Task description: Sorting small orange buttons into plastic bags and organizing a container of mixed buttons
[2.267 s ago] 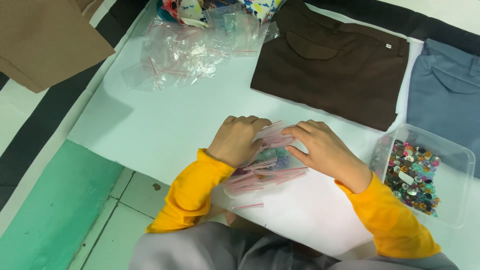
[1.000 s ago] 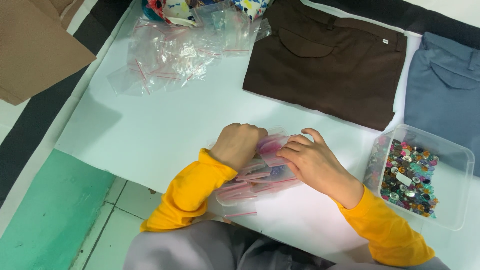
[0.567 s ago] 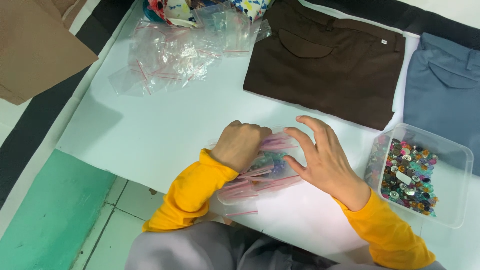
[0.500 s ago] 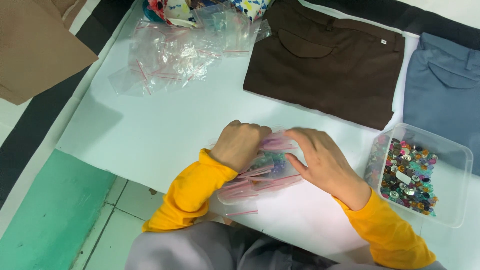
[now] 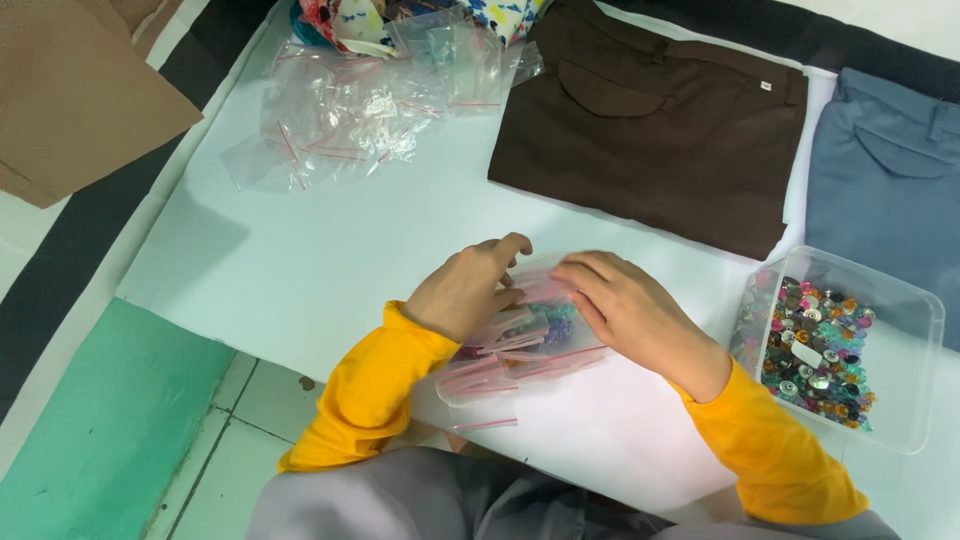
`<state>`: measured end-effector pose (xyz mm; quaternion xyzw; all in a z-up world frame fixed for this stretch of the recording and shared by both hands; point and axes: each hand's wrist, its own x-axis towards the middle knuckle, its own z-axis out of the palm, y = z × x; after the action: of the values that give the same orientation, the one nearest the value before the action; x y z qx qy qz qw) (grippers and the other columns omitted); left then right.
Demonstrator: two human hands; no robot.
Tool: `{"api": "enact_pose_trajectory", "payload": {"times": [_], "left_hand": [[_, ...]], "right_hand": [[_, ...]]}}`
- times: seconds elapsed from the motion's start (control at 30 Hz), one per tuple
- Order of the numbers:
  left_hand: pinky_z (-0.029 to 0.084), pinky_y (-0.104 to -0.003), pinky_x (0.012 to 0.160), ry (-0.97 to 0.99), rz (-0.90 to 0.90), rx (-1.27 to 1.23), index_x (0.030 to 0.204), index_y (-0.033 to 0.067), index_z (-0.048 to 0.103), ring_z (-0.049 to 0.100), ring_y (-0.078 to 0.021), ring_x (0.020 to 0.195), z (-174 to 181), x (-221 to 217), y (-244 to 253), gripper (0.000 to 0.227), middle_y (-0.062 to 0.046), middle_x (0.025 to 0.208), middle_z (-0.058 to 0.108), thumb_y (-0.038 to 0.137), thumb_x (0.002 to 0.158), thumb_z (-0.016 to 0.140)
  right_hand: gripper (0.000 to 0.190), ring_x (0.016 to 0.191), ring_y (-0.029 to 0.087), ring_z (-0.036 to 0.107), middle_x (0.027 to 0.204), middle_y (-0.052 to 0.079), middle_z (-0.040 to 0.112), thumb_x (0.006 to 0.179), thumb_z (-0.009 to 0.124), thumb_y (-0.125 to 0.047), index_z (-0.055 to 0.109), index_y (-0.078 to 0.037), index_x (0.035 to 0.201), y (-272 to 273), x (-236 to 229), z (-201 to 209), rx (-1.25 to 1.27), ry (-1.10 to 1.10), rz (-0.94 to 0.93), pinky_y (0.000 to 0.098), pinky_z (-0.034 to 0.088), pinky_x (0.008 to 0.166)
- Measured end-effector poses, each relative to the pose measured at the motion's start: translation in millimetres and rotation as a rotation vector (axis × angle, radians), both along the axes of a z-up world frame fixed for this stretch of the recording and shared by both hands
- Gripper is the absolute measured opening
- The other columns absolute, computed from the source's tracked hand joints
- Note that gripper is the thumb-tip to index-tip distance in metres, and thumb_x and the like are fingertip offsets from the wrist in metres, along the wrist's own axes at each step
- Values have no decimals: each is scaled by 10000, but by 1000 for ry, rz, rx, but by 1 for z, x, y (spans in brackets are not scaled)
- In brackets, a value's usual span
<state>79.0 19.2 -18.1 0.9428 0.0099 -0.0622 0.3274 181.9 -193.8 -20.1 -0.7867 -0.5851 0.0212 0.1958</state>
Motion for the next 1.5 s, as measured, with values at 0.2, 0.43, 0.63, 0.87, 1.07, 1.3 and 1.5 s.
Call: {"api": "enact_pose_trajectory", "payload": {"times": [0.2, 0.43, 0.63, 0.87, 1.07, 1.3, 1.5], "left_hand": [[630, -398, 730, -18, -19, 215, 1122, 71, 680, 761, -329, 826, -14, -12, 7, 259, -121, 967, 712, 59, 869, 737], [544, -426, 845, -176, 43, 474, 1057, 154, 699, 722, -302, 948, -13, -17, 3, 299, -102, 1066, 685, 241, 797, 819], [531, -348, 775, -288, -65, 415, 981, 134, 777, 728, -256, 813, -12, -15, -14, 130, -96, 890, 735, 103, 870, 717], [607, -416, 628, -207, 41, 294, 1034, 104, 661, 754, -323, 710, 10, -35, -6, 113, -106, 842, 723, 84, 942, 599], [551, -489, 866, -238, 25, 163, 1209, 90, 518, 755, -373, 898, -7, -44, 4, 268, -145, 925, 733, 3, 959, 555], [389, -450, 903, -412, 116, 519, 1024, 282, 742, 719, -168, 993, -34, -43, 8, 205, 53, 803, 770, 174, 850, 746], [336, -546, 981, -468, 178, 510, 1044, 295, 747, 656, -222, 1145, -13, -51, 0, 253, 11, 1032, 776, 253, 794, 736]], "right_hand": [[276, 987, 286, 675, 1008, 91, 648, 991, 587, -98, 622, -95, 1265, -5, 2, 10, 14, 68, -84, 393, 570, 859], [217, 1131, 297, 662, 1153, 87, 674, 979, 584, -107, 666, -97, 1179, 2, 6, 5, -89, 174, -76, 410, 550, 944], [212, 1090, 282, 659, 1023, 80, 675, 979, 569, -128, 624, -108, 1183, 4, 7, -2, -183, 134, -96, 428, 540, 932], [171, 980, 253, 646, 934, 55, 647, 998, 546, -89, 663, -123, 1117, -1, 12, -3, -76, 72, -93, 381, 537, 878], [62, 986, 224, 642, 925, 23, 638, 972, 586, -127, 635, -134, 1009, -8, 11, -2, -70, 1, -68, 373, 525, 890], [363, 1325, 234, 543, 1094, 39, 720, 806, 726, -178, 589, -147, 1141, -5, 10, -2, -355, 64, -17, 553, 212, 1235], [616, 1356, 271, 504, 1192, 72, 685, 795, 782, -303, 566, -179, 1358, 5, 8, -1, -260, -29, -35, 615, 151, 1225]]}}
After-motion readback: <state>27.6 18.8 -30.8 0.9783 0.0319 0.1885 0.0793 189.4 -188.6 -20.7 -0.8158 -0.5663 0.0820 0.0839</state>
